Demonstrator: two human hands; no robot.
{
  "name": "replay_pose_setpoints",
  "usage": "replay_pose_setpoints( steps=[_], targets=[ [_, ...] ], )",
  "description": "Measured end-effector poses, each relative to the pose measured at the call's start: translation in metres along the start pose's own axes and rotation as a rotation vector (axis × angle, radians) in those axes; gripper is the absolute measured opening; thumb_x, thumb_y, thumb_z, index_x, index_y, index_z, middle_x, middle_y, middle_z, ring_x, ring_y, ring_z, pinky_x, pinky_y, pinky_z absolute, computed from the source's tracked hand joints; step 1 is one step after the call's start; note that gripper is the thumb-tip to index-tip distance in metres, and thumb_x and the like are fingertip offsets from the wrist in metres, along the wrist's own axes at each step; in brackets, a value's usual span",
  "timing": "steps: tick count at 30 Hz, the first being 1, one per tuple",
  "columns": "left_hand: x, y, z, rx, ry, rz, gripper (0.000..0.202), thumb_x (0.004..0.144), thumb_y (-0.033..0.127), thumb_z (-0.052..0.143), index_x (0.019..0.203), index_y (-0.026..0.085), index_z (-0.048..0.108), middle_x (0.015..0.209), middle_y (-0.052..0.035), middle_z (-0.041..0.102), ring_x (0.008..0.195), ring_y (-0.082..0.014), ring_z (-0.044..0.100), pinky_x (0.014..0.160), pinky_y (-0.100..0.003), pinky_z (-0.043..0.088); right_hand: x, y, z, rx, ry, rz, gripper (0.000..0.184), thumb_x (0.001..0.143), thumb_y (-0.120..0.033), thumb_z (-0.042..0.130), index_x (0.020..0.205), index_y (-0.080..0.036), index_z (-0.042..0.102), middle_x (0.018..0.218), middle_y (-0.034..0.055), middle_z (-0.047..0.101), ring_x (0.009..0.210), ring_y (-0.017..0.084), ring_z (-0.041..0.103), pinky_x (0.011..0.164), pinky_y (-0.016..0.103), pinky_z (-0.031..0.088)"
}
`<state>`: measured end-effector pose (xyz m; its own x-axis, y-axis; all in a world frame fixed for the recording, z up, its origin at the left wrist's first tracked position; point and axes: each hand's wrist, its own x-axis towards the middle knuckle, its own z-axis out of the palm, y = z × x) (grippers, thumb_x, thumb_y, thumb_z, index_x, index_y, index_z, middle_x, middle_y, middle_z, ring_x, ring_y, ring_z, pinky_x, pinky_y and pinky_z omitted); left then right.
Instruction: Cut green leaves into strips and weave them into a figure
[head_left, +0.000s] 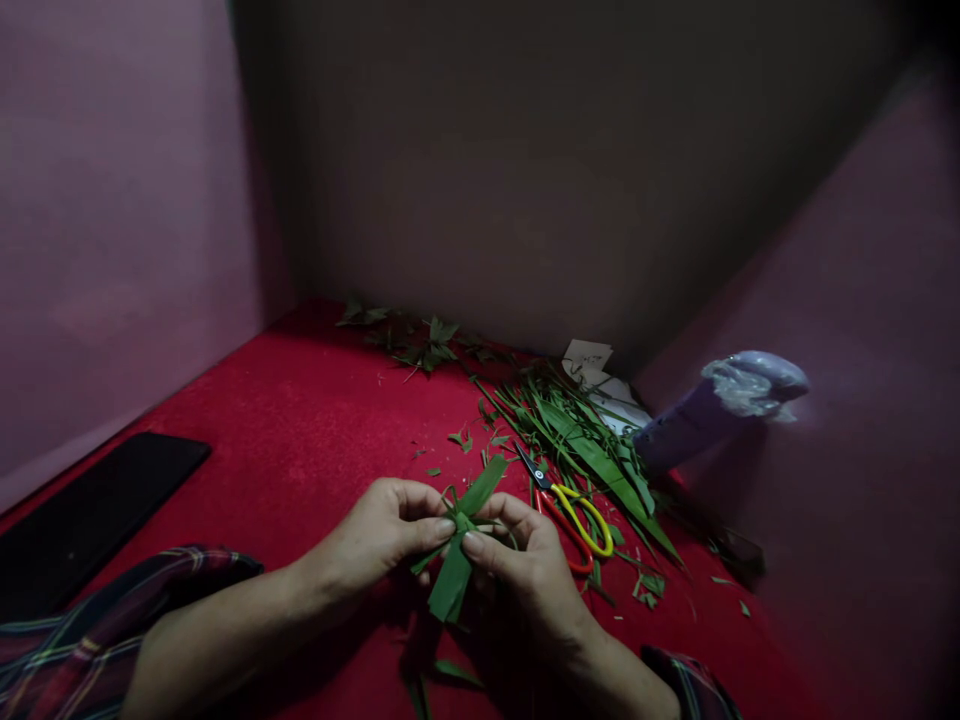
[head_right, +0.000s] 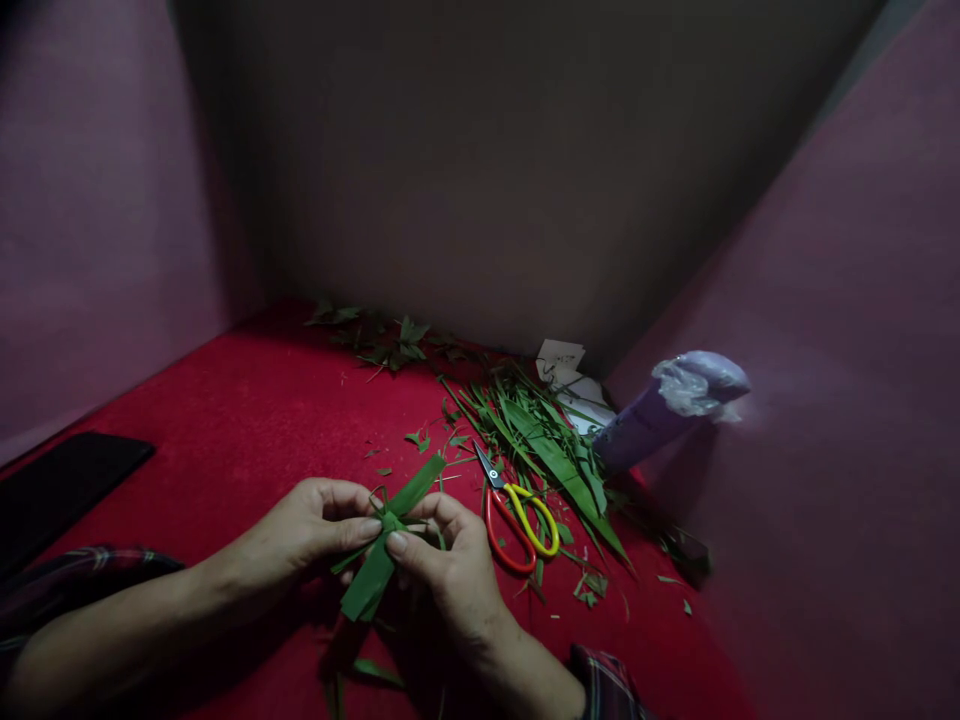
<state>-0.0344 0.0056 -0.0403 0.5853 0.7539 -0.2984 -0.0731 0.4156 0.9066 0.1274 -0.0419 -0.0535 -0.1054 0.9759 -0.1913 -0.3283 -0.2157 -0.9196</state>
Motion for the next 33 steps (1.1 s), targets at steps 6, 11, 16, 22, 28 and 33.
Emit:
replay_pose_setpoints(
  steps=[6, 11, 16, 22, 28, 33],
  targets=[
    [-0.0005, 0.0029, 0.0003, 0.002, -0.008, -0.003, 0.027, 0.063, 0.034, 0.072, 0.066, 0.01, 0.062, 0.053, -0.0001, 0.06, 0.042, -0.007, 0.051, 0.043, -0.018, 0.038, -0.0008, -0.0022, -0.0006, 0.016, 0.008, 0.009, 0.027, 0.064, -0.027, 0.075, 0.081, -0.014, 0.059, 0.06, -0.0001, 0.063, 0.045, 0.005, 0.049, 0.044, 0.015, 0.036],
    [-0.0022, 0.0061, 0.0016, 0.018, -0.013, -0.004, 0.028, 0.062, 0.035, 0.072, 0.066, 0.01, 0.062, 0.052, 0.0004, 0.059, 0.041, -0.0069, 0.05, 0.043, -0.018, 0.037, -0.001, -0.0044, -0.0005, 0.01, 0.014, -0.007, 0.026, 0.064, -0.027, 0.075, 0.083, -0.014, 0.063, 0.064, 0.0012, 0.066, 0.048, 0.007, 0.051, 0.047, 0.017, 0.038],
    [-0.0029, 0.0077, 0.0024, 0.019, -0.007, -0.022, 0.028, 0.061, 0.036, 0.072, 0.066, 0.01, 0.062, 0.052, 0.001, 0.058, 0.042, -0.0066, 0.049, 0.044, -0.018, 0.037, -0.0015, -0.0057, -0.0001, -0.006, -0.008, -0.03, 0.027, 0.064, -0.027, 0.074, 0.086, -0.015, 0.064, 0.066, 0.0008, 0.066, 0.051, 0.008, 0.052, 0.048, 0.016, 0.038],
    [-0.0023, 0.0064, 0.0009, 0.037, -0.026, -0.008, 0.027, 0.064, 0.036, 0.07, 0.067, 0.011, 0.061, 0.055, 0.0005, 0.058, 0.043, -0.0067, 0.049, 0.045, -0.019, 0.036, -0.0005, -0.0043, -0.0014, -0.004, -0.018, -0.012, 0.029, 0.065, -0.027, 0.074, 0.089, -0.015, 0.064, 0.07, 0.0016, 0.066, 0.053, 0.009, 0.055, 0.05, 0.018, 0.04],
    [-0.0033, 0.0077, 0.0023, 0.069, -0.005, 0.003, 0.032, 0.06, 0.038, 0.073, 0.07, 0.01, 0.061, 0.053, 0.0006, 0.057, 0.044, -0.0076, 0.048, 0.046, -0.02, 0.036, -0.0009, -0.0058, -0.0004, -0.015, -0.008, -0.048, 0.024, 0.065, -0.025, 0.073, 0.085, -0.016, 0.065, 0.069, -0.0008, 0.063, 0.053, 0.007, 0.051, 0.049, 0.017, 0.04],
    [-0.0023, 0.0041, 0.0033, 0.093, 0.047, -0.002, 0.031, 0.06, 0.038, 0.073, 0.068, 0.012, 0.059, 0.05, 0.0026, 0.054, 0.044, -0.0078, 0.046, 0.046, -0.02, 0.034, -0.0012, -0.0061, 0.0022, -0.05, 0.041, -0.081, 0.024, 0.063, -0.026, 0.075, 0.083, -0.015, 0.067, 0.068, -0.0013, 0.063, 0.049, 0.006, 0.046, 0.046, 0.016, 0.037]
  ],
)
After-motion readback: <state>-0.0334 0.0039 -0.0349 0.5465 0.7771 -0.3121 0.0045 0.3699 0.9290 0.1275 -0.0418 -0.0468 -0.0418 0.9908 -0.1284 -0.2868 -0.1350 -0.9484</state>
